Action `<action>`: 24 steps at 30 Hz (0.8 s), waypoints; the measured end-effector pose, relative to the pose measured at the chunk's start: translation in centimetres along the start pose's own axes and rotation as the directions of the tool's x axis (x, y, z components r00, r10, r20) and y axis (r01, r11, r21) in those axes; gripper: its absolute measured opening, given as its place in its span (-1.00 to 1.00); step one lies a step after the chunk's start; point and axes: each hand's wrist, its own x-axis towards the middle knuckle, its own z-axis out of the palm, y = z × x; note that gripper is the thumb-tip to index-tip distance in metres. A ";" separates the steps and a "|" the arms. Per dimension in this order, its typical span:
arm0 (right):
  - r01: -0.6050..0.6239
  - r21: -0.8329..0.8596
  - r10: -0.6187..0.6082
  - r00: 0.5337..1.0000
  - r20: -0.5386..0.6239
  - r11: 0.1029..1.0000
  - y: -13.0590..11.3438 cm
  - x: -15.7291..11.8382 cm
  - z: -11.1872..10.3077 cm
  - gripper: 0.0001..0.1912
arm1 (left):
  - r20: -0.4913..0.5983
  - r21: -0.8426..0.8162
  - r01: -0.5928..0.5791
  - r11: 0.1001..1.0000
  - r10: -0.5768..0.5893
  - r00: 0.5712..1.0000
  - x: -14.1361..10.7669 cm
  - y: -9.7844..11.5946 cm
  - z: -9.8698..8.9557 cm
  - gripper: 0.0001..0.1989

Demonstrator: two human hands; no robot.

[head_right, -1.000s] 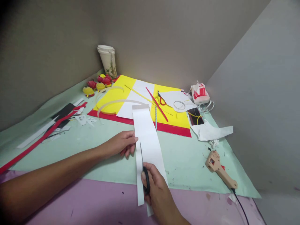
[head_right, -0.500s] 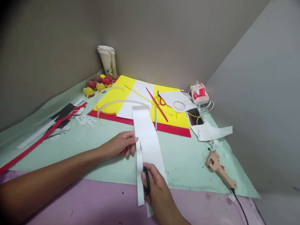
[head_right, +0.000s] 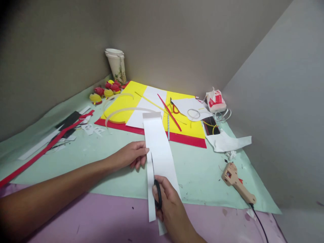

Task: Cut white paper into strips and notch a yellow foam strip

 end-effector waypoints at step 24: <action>0.016 -0.028 -0.016 1.000 0.002 0.999 -0.1 0.0 0.1 -0.54 | 0.013 0.012 -0.009 1.000 0.009 1.000 0.0 0.0 0.0 -0.80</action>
